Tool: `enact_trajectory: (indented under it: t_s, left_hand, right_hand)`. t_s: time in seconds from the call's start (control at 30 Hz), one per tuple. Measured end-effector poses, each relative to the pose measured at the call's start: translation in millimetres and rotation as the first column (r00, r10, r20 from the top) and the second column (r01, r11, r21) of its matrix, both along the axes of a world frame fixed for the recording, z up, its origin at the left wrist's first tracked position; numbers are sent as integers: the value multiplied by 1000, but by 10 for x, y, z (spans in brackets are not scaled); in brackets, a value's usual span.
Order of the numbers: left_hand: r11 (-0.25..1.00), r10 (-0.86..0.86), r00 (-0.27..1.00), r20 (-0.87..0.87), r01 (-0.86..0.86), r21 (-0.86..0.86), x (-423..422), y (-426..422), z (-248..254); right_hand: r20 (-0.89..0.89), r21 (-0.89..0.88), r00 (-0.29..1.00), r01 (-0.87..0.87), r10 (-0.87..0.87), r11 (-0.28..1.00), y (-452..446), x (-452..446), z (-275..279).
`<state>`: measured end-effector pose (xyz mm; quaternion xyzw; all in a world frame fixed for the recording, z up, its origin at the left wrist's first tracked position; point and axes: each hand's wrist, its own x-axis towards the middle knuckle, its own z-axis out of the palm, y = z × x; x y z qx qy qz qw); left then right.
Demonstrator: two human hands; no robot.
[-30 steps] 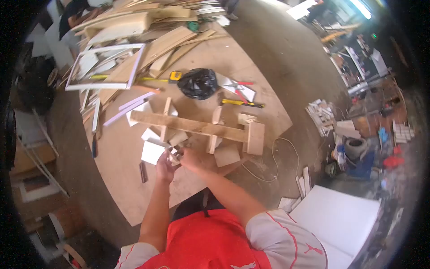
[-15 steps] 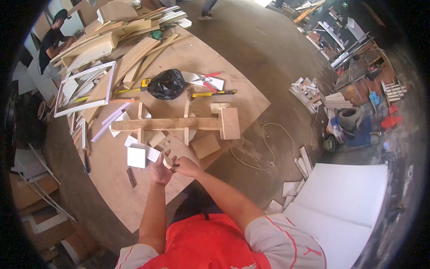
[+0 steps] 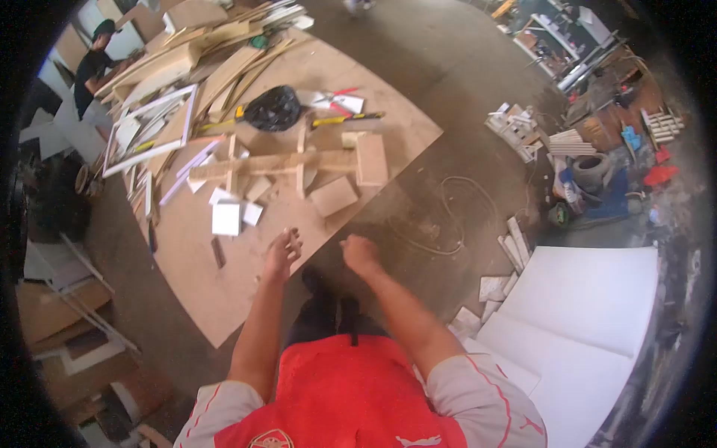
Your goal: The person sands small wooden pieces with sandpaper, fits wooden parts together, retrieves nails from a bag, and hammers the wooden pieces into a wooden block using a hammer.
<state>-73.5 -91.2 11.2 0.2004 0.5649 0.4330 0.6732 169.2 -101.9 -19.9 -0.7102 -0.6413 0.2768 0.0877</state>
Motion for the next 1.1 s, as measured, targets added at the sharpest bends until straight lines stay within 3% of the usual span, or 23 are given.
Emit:
enact_trajectory:
  t_s: [0.1, 0.2, 0.37, 0.4, 0.5, 0.7, 0.83, 0.93, 1.03, 1.1]
  left_hand:
    - [999, -49, 994, -102, 49, 3, -93, -17, -161]
    - [998, -63, 982, -180, 66, 7, -234, 45, -276]
    - [999, -52, 983, -175, 51, -6, -491, 270, -392]
    - [999, -22, 988, -152, 17, -32, -483, 298, -210]
    - [999, -14, 996, -83, 10, -49, -705, 373, -309]
    - [992, -48, 998, -27, 45, -121, -1081, 408, -614]
    - [988, -71, 997, -30, 66, -136, -1194, 464, -620]
    - [993, -103, 995, 6, 104, -60, -1256, 542, -617]
    - [990, -77, 996, -44, 71, -123, -1216, 663, -517]
    - [991, -89, 996, 13, 90, -99, -1222, 718, -586]
  right_hand:
    - [-22, 10, 999, 42, -41, 999, -186, 41, 120]
    - [-82, -143, 995, -64, 52, 988, -85, -60, 184]
    - [113, -68, 993, -29, 37, 997, 375, -427, 118]
    - [174, -30, 984, -21, 26, 999, 512, -493, 15]
    - [220, 216, 955, 150, -198, 965, 978, -625, -302]
    - [183, -23, 931, 325, -315, 946, 1416, -707, -196]
    - [225, 67, 876, 422, -426, 904, 1275, -735, -258]
    - [57, -8, 845, 534, -532, 846, 1201, -554, -535]
    - [-268, 35, 799, 567, -539, 823, 1018, -581, -461]
    - [-263, -59, 857, 444, -443, 894, 957, -586, -437]
